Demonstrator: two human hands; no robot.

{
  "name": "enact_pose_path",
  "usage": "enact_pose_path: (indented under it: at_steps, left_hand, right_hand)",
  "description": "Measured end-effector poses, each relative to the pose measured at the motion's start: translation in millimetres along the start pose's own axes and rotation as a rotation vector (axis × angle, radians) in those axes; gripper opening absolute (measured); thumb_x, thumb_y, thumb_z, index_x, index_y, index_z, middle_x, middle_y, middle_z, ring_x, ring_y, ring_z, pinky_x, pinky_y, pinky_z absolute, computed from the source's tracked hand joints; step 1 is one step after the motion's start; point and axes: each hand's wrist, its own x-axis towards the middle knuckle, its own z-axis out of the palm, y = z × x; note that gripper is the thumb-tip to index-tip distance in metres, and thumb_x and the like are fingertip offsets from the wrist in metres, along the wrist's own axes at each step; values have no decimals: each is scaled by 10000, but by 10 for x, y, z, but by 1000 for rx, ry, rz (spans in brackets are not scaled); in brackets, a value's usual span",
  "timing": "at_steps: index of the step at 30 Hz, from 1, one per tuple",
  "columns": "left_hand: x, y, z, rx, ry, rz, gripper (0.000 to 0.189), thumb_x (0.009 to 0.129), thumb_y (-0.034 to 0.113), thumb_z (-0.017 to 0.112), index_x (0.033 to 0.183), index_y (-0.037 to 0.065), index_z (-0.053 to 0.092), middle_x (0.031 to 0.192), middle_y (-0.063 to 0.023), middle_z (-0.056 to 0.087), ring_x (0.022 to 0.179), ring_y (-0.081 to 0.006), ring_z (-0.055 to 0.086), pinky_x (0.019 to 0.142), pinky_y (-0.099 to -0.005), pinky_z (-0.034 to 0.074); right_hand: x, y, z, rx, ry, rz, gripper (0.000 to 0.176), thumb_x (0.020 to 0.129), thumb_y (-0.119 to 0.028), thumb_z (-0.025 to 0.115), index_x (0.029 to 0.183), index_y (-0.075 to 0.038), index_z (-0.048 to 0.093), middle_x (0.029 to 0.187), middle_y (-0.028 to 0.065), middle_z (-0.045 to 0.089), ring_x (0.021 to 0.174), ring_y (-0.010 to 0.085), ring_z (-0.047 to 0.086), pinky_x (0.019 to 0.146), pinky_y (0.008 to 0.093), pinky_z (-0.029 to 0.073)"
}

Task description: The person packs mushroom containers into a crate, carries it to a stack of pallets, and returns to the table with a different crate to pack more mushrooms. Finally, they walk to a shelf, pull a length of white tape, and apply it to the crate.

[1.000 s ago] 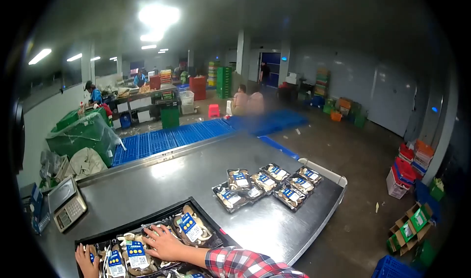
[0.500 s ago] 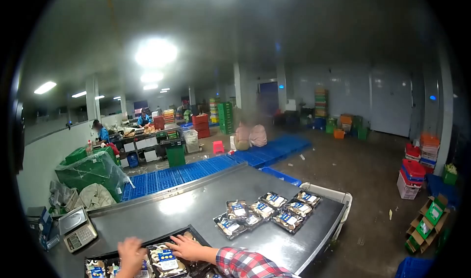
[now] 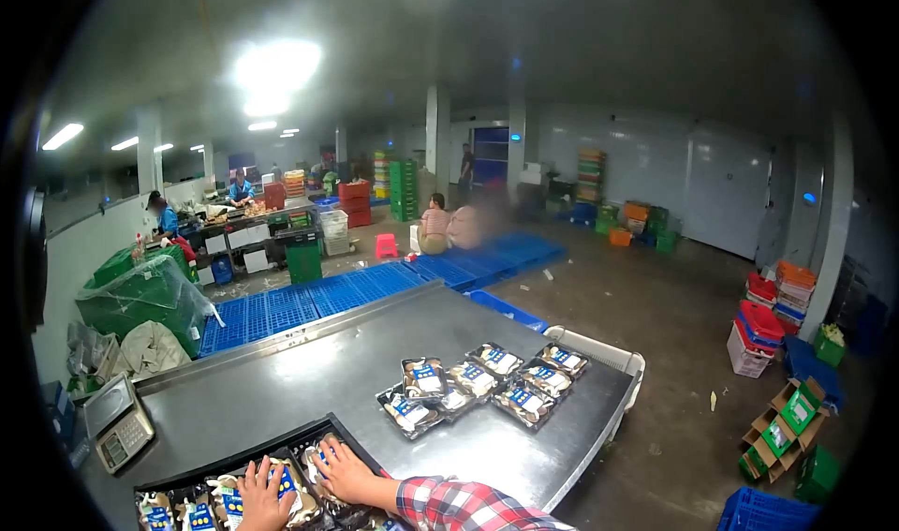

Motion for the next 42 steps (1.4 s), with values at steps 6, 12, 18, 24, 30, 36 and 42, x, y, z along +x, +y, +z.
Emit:
enact_pose_path:
  at_steps: [6,12,18,24,30,36,42]
  left_hand:
    - [-33,20,17,-23,-32,-35,529,815,371,491,1298,180,391,1376,-79,318,1272,-334,242,983,-535,203]
    - [-28,0,37,-34,-14,-3,536,812,311,505,1306,144,384,1375,-89,321,1266,-344,255,991,-495,206]
    - [-18,-18,48,20,37,79,542,782,238,515,1286,76,402,1339,-131,368,1242,-352,301,1009,-450,236]
    - [309,353,-446,120,-361,6,490,806,231,487,1267,76,424,1322,-165,375,1253,-351,272,1035,-430,220]
    - [1297,1072,-284,170,136,-41,343,778,151,516,1106,52,518,1271,-184,402,1188,-371,350,974,-453,276]
    - [2444,2825,566,-352,-458,-77,318,825,253,538,1048,30,576,988,-198,588,950,-352,543,834,-383,421]
    - [2486,3895,2934,-788,-824,-235,525,797,464,538,956,-35,583,762,-156,626,685,-240,610,643,-333,477]
  right_hand:
    - [-66,29,-144,290,255,-12,536,822,-269,522,1278,-41,354,1354,219,275,1266,386,224,1013,453,243]
    - [-835,469,-447,505,355,28,572,818,-253,554,1319,-104,323,1367,207,249,1263,371,250,1025,440,244]
    - [-1918,2183,124,387,287,211,602,792,-265,608,1305,-94,342,1321,220,307,1214,377,317,1010,423,281]
    - [-3040,4487,449,357,416,932,613,762,-335,616,1268,-80,384,1287,247,339,1156,381,382,959,448,324]
    - [-3560,6285,595,185,410,1423,653,819,-481,469,1310,-73,333,1317,252,318,1217,397,305,995,483,242]
    - [-3093,6654,925,243,-53,1185,615,777,-562,459,982,-6,624,981,240,590,953,383,547,886,411,397]
    - [-3545,6512,1337,812,134,882,449,733,-424,636,835,12,610,761,184,614,704,245,591,649,358,453]
